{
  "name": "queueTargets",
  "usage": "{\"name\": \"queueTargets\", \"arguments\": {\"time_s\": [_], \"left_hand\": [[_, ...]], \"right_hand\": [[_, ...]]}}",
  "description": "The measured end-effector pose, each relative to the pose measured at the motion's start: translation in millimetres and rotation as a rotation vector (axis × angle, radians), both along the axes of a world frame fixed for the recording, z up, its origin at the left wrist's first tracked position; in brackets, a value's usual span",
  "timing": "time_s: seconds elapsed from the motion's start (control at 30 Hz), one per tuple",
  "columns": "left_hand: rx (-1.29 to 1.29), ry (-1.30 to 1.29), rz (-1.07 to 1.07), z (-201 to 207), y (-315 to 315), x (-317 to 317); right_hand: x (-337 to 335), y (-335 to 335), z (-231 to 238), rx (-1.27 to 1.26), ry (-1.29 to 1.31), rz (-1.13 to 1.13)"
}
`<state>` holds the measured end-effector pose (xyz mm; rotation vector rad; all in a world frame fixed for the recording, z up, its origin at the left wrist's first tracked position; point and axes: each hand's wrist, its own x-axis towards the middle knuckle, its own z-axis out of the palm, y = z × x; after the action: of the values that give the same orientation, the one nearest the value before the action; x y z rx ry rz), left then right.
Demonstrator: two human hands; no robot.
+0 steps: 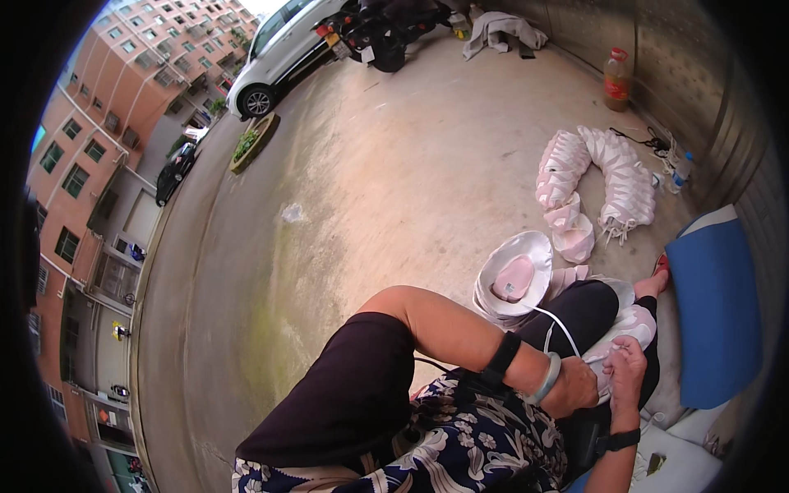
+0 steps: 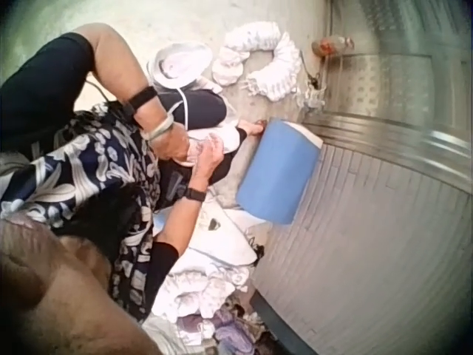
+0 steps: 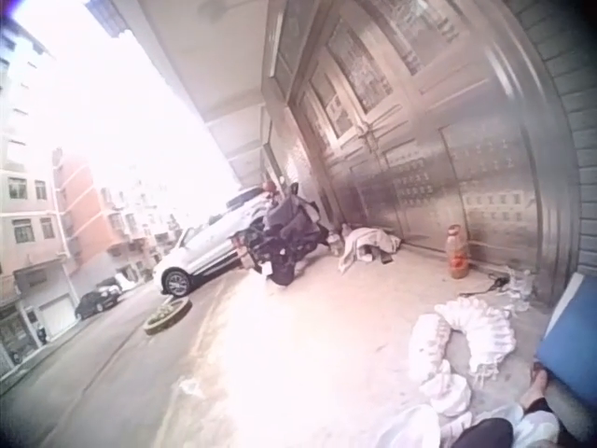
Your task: The recorder is lacing a pair of white and pink athletic shoes while sitting on the floor.
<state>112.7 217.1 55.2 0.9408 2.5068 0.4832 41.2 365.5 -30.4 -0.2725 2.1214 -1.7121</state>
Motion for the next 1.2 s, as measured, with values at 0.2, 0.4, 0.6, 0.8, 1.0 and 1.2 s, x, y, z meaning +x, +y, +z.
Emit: {"name": "queueTargets", "arguments": {"time_s": [0.2, 0.4, 0.6, 0.8, 1.0, 1.2], "left_hand": [[0.077, 0.232, -0.045, 9.2, -17.6, -5.9], [0.091, 0.576, -0.221, -10.9, -53.7, -36.1], [-0.108, 0.723, -0.184, -25.5, -130.1, -62.8], [-0.182, 0.683, 0.066, -51.8, -174.4, -81.0], [-0.22, 0.635, 0.234, -57.1, -217.7, -79.3], [-0.464, 0.372, 0.418, -58.8, -250.5, -70.3]], "right_hand": [[-19.6, 59.6, 50.7, -0.637, -0.121, -0.251], [0.7, 168.3, 105.1, -0.504, 0.078, -0.653], [48.9, 207.6, 102.3, -0.04, -0.054, -0.327], [120.6, 244.5, 68.3, 0.163, -0.082, -0.378], [157.0, 260.5, 42.5, 0.378, 0.034, -0.355], [180.8, 281.5, -2.8, 0.679, 0.126, -0.161]]}}
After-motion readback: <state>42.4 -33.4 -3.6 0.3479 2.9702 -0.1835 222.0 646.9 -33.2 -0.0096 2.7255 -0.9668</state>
